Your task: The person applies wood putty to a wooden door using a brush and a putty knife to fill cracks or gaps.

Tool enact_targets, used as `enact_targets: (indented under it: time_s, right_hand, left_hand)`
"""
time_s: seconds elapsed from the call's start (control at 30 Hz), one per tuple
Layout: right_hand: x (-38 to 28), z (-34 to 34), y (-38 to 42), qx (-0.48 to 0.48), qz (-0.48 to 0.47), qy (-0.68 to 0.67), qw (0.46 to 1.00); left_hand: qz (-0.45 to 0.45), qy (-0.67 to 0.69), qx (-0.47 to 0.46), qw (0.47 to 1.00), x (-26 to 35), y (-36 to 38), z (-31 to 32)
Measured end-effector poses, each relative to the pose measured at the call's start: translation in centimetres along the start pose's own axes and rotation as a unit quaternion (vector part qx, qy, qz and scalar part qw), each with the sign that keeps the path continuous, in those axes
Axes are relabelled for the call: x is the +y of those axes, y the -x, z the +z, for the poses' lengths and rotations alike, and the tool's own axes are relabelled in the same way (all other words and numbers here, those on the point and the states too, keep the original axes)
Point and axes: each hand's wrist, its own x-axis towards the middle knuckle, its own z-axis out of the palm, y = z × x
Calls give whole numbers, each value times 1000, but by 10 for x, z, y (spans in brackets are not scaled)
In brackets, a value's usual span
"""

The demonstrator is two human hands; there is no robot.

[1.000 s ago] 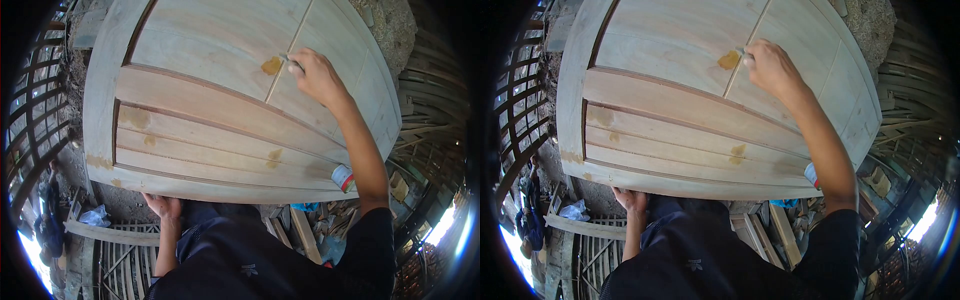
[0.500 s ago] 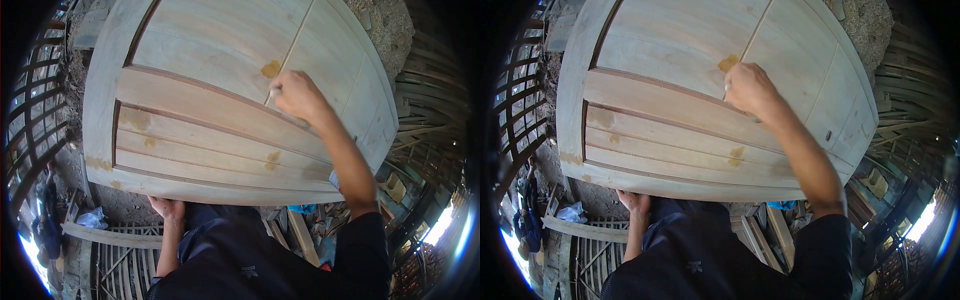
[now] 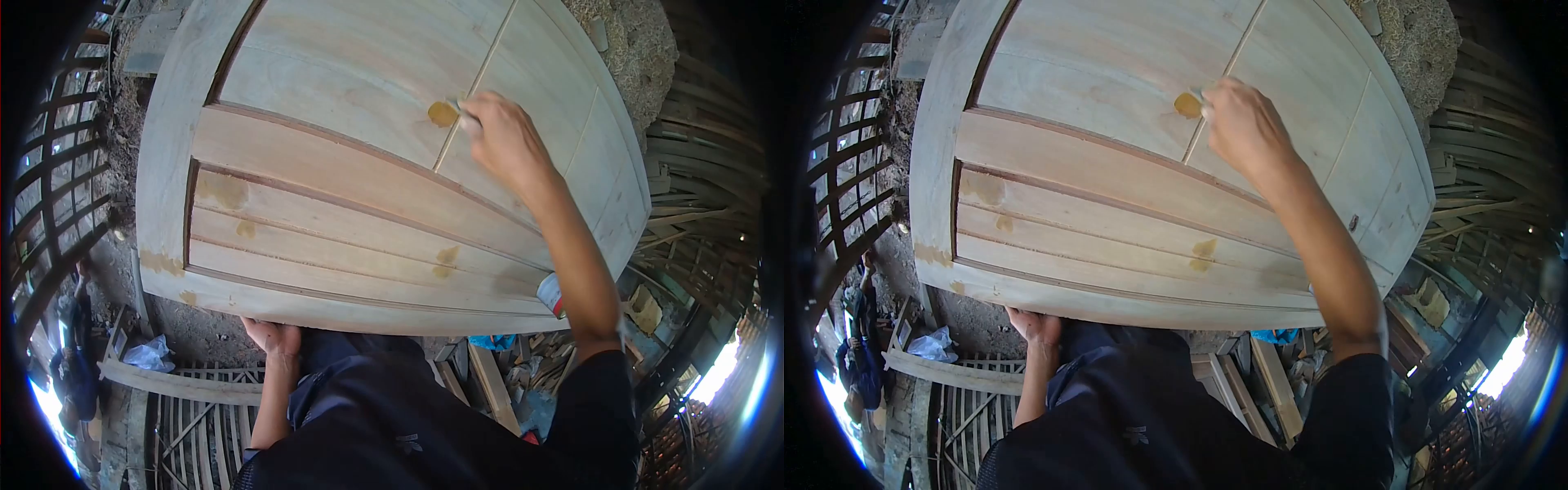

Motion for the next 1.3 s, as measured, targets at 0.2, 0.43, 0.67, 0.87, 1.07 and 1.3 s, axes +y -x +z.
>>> enact_targets:
  time_s: [0.2, 0.43, 0.67, 0.87, 1.07, 1.3]
  right_hand:
    - [-38, 10, 1, -126, 82, -2, 989]
    - [-21, 14, -8, -79, 77, 37, 993]
    - [31, -31, 0, -47, -37, 22, 998]
    - [37, 23, 34, 81, -112, -48, 989]
    - [22, -3, 32, -62, -17, -54, 996]
    - [-3, 23, 13, -61, 107, -33, 992]
  left_hand:
    - [11, 8, -3, 1000, 0, -3, -4]
    - [-29, 46, 56, 997, 1, 1, 0]
    - [-5, 24, 35, 999, 4, 3, -4]
    - [-28, 51, 19, 998, 5, -1, -17]
    - [3, 27, 47, 999, 2, 10, 6]
    - [18, -11, -12, 1000, -8, 0, -3]
